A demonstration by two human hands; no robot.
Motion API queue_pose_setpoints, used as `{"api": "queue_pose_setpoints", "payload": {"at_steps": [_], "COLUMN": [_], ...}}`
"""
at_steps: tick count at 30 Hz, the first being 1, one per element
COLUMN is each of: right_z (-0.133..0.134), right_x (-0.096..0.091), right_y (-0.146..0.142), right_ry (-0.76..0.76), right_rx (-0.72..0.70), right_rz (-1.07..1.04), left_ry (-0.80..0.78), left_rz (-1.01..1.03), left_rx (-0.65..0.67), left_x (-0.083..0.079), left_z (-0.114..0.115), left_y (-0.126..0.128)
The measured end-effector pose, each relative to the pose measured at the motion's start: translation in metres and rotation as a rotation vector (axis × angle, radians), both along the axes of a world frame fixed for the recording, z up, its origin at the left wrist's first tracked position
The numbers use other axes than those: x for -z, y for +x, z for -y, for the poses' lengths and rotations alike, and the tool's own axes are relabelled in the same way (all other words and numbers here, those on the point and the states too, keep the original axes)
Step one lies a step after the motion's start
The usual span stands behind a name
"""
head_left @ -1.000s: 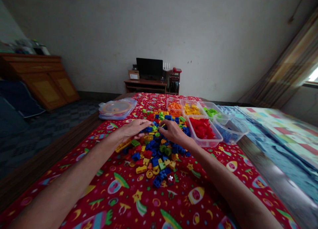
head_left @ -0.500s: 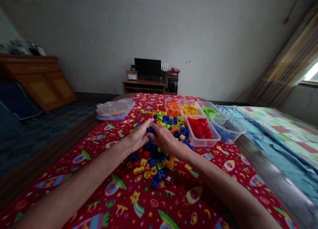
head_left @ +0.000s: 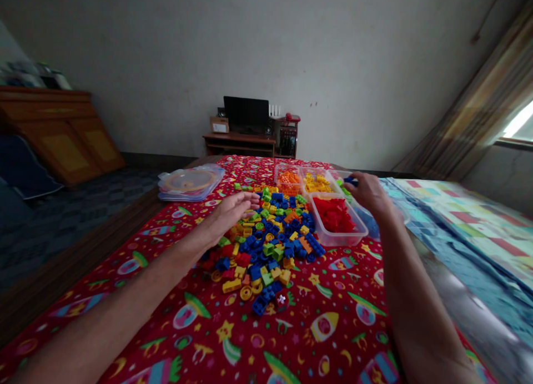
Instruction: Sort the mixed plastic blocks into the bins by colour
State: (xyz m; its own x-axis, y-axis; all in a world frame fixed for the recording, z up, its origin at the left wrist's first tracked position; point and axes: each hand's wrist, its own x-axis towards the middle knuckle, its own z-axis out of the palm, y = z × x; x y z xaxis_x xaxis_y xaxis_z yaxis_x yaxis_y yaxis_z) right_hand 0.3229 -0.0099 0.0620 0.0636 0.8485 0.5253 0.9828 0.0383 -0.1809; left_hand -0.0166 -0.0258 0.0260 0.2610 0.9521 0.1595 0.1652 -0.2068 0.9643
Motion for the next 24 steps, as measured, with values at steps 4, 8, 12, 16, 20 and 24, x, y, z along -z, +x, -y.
{"api": "queue_pose_setpoints", "payload": {"at_steps": [4,8,12,16,20,24], "right_z": [0.007,0.008,0.009,0.021,0.032,0.032], "right_x": [0.01,0.007,-0.01,-0.015,-0.008,0.002], "right_y": [0.057,0.051,-0.003,-0.062,-0.094,-0.1], "right_ry": [-0.177,-0.14,-0.023,-0.077,-0.11,-0.183], "right_rx": [0.139,0.171,-0.005,-0.306,-0.461,-0.495], "right_rz": [0.025,0.04,0.0,-0.053,-0.013,0.047], "left_ry": [0.059,0.149,0.423,0.819,0.92,0.974], "left_rz": [-0.117,-0.305,-0.555,-0.738,-0.858,-0.883], "left_rx": [0.071,0.164,0.324,0.667,0.761,0.539], "left_x": [0.001,0.005,0.007,0.016,0.034,0.046], "left_z": [-0.005,-0.009,0.012,0.055,0.082,0.069], "left_y": [-0.004,-0.002,0.013,0.035,0.044,0.039]}}
